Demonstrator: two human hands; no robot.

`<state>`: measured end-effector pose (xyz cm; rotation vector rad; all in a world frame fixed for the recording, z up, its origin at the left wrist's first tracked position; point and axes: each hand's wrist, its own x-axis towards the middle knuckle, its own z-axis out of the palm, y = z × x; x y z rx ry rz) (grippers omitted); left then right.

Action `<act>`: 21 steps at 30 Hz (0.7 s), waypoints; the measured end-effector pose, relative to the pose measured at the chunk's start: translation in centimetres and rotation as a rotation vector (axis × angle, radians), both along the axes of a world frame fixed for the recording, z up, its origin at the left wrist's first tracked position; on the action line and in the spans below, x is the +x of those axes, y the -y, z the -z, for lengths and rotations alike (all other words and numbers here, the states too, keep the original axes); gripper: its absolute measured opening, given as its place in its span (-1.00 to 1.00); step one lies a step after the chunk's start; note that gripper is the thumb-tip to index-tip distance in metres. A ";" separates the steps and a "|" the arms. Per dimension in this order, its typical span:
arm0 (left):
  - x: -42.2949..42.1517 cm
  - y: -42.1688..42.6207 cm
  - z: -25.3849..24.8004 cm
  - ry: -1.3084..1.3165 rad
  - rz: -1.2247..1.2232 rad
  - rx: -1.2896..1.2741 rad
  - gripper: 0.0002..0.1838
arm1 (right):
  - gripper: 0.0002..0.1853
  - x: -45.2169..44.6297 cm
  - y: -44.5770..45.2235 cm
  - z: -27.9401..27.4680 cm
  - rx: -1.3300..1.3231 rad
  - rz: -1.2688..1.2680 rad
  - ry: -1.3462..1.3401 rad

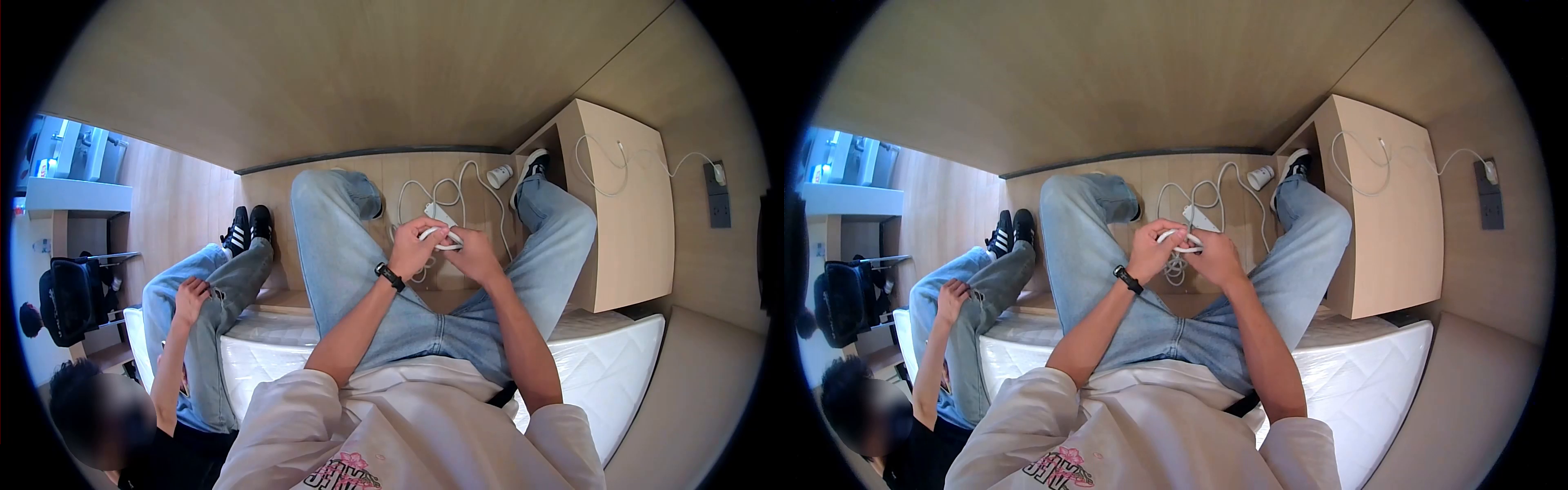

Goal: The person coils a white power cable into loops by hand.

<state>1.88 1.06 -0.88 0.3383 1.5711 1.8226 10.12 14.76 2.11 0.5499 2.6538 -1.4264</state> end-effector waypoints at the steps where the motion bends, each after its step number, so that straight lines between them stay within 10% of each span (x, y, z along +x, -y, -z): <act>1: -0.2 0.1 0.1 0.032 0.023 -0.034 -0.85 | -0.79 -0.1 0.1 -0.4 0.000 0.000 0.000; 10: -1.2 0.5 0.4 0.405 -0.355 0.157 -0.86 | -0.77 -0.1 -0.4 -0.3 0.088 0.100 -0.107; 21: -1.3 0.1 0.9 0.197 -0.360 -0.002 -0.85 | -0.80 0.2 -1.3 0.9 -0.307 -0.024 0.077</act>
